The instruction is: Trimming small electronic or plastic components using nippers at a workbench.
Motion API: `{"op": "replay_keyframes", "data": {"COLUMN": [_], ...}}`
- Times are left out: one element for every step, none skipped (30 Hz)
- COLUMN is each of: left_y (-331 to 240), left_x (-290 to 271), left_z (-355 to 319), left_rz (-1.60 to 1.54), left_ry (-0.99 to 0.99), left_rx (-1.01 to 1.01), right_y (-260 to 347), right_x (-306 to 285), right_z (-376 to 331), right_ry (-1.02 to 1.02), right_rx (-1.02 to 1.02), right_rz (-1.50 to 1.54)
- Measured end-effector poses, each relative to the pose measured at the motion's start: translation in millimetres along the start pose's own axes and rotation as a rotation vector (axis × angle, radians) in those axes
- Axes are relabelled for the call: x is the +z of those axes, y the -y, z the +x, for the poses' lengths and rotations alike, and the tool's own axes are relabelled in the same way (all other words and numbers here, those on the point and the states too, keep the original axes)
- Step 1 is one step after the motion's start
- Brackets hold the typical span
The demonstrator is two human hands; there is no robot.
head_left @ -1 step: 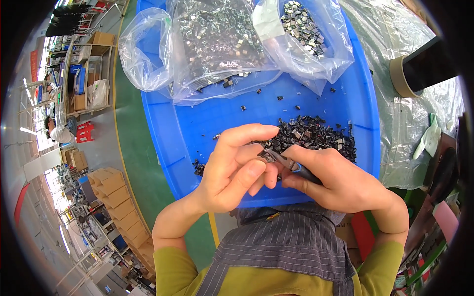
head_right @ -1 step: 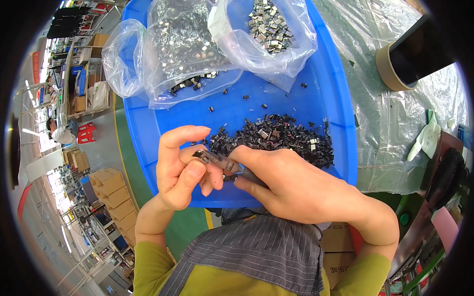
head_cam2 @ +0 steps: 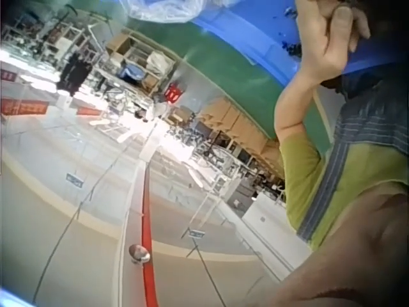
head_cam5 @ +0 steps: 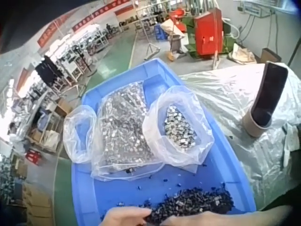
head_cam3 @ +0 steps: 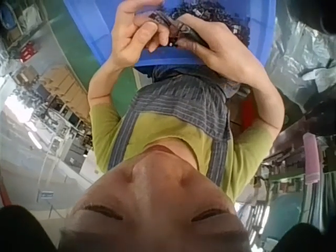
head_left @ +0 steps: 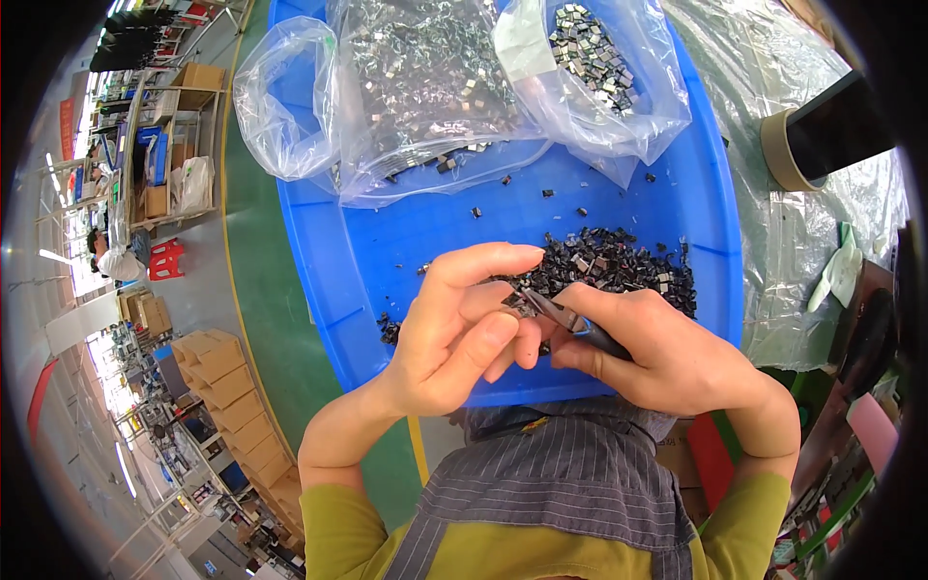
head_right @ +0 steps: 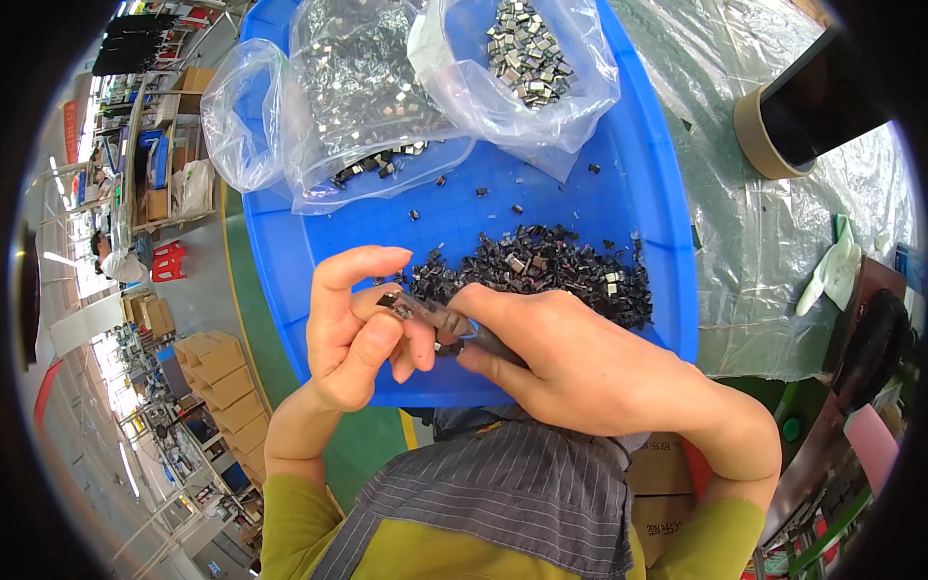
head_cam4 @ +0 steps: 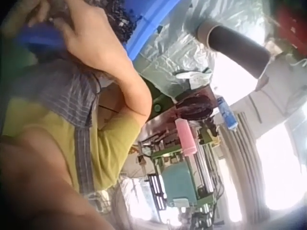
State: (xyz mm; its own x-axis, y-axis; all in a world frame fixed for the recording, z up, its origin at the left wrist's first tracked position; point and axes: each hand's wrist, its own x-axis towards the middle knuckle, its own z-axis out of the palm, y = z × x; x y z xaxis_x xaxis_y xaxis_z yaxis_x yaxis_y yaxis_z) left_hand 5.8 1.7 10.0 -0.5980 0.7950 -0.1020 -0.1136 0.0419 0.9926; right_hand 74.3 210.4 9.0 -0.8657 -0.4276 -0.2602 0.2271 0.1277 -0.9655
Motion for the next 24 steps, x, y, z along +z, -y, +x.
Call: {"op": "replay_keyframes", "data": {"left_y": [0,0,0,-1,-2,-4,-5,-6,-7,-9,-9,-10,-11,-12,-13,-12,-12,-11,-11,-11,-11,-10,-7,-4], "left_x": [0,1,2,3,2,-1,-3,-2,-1,-1,-1,-4,-4,-3,-2,-4,-6,-7,-6,-4,-3,-6,-6,-6], "left_z": [-1,-1,0,-1,-1,-1,-1,0,-1,0,0,0,0,0,0,0,-1,-1,0,2,3,4,5,4], "left_rz": [0.002,0.002,-0.012,-0.026,-0.027,-0.041,-0.055,-0.07,-0.072,-0.083,-0.095,-0.094,-0.095,-0.095,-0.095,-0.095,-0.097,-0.1,-0.097,-0.099,-0.101,0.039,0.232,0.317], "left_ry": [-0.013,-0.011,-0.02,-0.031,-0.033,0.02,0.073,0.068,0.067,0.054,0.041,0.072,0.071,0.06,0.049,0.048,0.049,0.05,0.05,0.03,0.011,0.021,0.024,-0.004], "left_rx": [-0.015,-0.011,-0.012,-0.015,-0.015,-0.034,-0.052,-0.052,-0.053,-0.1,-0.147,-0.169,-0.169,-0.187,-0.205,-0.205,-0.23,-0.256,-0.257,-0.251,-0.245,-0.259,-0.198,-0.135], "right_y": [-2,-4,-3,-3,-3,-3,-3,-3,-3,-1,-1,-2,-4,-5,-4,-2,-1,-1,-2,-3,-4,-6,-8,-7], "right_x": [1,2,2,1,1,1,1,0,0,0,-1,0,1,2,1,1,1,2,2,2,2,3,4,4], "right_z": [0,0,0,0,1,1,1,1,1,1,2,2,2,2,2,2,3,3,3,2,2,2,2,2], "right_ry": [0.002,0.005,0.003,0.022,0.041,0.043,0.056,0.069,0.07,0.076,0.082,0.083,0.081,0.08,0.08,0.082,0.084,0.084,0.053,0.022,0.021,-0.01,-0.04,-0.042], "right_rx": [-0.027,-0.053,-0.053,-0.042,-0.029,-0.028,-0.036,-0.044,-0.042,-0.03,-0.017,-0.015,-0.009,-0.002,-0.001,0.028,0.057,0.058,0.028,-0.002,-0.004,-0.006,-0.008,-0.006], "right_rz": [0.003,0.006,0.002,0.002,0.001,0.001,0.013,0.024,0.024,0.017,0.011,0.011,0.017,0.023,0.022,-0.024,-0.071,-0.071,-0.083,-0.094,-0.092,-0.119,-0.146,-0.144]}}
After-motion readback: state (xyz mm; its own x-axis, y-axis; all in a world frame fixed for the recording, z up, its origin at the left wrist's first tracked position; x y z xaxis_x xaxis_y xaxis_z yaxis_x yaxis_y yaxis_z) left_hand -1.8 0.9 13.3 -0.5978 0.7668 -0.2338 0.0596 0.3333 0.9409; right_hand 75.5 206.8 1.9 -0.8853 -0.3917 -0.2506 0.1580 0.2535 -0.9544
